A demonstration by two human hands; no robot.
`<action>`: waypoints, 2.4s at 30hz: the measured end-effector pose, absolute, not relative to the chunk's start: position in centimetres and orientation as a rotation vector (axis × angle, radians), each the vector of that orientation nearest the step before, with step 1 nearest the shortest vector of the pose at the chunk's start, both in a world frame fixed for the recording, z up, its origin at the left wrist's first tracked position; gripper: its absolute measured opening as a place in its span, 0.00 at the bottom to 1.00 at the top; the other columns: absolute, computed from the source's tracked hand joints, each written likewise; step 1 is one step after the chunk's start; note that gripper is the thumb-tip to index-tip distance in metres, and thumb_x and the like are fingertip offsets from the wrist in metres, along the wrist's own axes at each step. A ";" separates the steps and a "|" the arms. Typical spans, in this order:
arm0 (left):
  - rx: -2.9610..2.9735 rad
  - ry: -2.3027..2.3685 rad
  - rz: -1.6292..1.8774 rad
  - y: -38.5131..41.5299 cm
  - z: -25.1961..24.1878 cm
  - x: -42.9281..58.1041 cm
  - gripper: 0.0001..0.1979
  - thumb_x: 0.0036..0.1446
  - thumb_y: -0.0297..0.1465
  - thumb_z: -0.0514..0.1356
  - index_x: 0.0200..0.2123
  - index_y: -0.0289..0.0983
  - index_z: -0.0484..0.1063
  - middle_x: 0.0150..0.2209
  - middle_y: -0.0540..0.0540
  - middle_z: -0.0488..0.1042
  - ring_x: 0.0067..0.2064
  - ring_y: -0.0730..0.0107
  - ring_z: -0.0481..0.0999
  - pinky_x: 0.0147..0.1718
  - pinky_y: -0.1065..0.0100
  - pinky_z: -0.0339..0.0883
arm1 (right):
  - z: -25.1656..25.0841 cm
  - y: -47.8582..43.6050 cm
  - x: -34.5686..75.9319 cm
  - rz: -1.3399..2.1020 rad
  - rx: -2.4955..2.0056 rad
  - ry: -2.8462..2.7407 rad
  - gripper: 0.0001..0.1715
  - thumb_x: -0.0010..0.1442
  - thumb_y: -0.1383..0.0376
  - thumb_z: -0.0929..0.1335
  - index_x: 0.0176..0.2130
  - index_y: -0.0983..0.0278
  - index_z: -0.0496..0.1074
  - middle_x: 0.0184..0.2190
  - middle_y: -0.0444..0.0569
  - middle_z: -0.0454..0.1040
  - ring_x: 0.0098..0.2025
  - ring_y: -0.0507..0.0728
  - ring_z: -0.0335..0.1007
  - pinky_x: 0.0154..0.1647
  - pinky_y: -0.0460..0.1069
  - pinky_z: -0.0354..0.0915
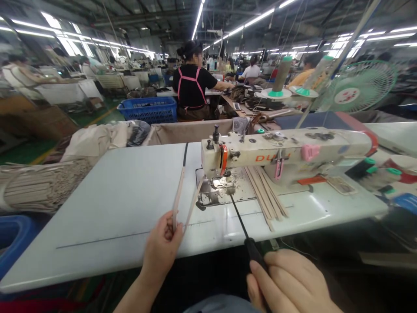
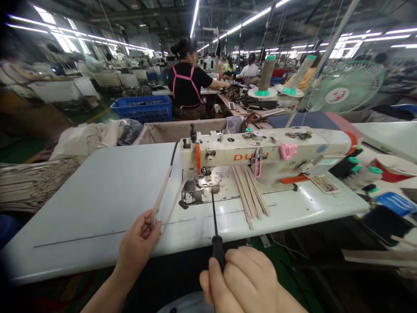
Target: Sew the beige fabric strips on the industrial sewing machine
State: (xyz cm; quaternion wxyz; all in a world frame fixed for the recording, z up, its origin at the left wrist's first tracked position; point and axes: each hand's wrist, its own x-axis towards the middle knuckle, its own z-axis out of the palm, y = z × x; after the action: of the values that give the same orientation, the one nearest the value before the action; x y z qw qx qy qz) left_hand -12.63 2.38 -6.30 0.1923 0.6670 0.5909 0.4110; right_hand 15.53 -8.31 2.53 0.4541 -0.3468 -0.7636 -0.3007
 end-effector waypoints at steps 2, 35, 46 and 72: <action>1.888 1.664 1.149 2.3 -6.0 -12.5 0.20 0.63 0.43 0.60 0.53 0.38 0.72 0.36 0.48 0.80 0.33 0.67 0.80 0.36 0.68 0.77 | 2.7 -6.7 14.2 -0.710 -0.820 -1.930 0.02 0.62 0.72 0.71 0.35 0.69 0.76 0.20 0.45 0.71 0.25 0.55 0.71 0.26 0.51 0.68; 1.926 1.751 1.162 2.3 -6.2 -12.2 0.18 0.62 0.43 0.61 0.51 0.39 0.74 0.34 0.49 0.79 0.30 0.68 0.78 0.33 0.69 0.75 | 0.7 -3.5 13.3 -0.677 -0.733 -1.895 0.04 0.62 0.72 0.71 0.33 0.69 0.74 0.19 0.42 0.66 0.24 0.53 0.65 0.23 0.51 0.61; 1.961 1.787 1.163 2.3 -6.2 -12.1 0.19 0.63 0.43 0.60 0.51 0.38 0.73 0.33 0.49 0.78 0.29 0.70 0.76 0.31 0.69 0.73 | 0.7 -3.6 13.3 -0.717 -0.724 -1.871 0.03 0.63 0.71 0.70 0.34 0.66 0.73 0.19 0.40 0.65 0.22 0.52 0.63 0.22 0.50 0.58; 1.944 1.738 1.149 2.4 -6.0 -12.1 0.20 0.62 0.43 0.60 0.52 0.38 0.73 0.33 0.49 0.79 0.29 0.69 0.76 0.31 0.69 0.73 | 1.5 -3.7 12.4 -0.748 -0.735 -1.861 0.05 0.62 0.72 0.70 0.32 0.67 0.72 0.18 0.39 0.64 0.22 0.51 0.60 0.21 0.51 0.53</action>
State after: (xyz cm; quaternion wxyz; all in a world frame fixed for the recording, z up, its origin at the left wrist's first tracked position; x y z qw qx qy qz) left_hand -12.08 2.38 -5.99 0.1456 0.6749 0.6036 0.3988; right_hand 12.41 -3.67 1.47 0.4818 -0.3015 -0.7634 -0.3069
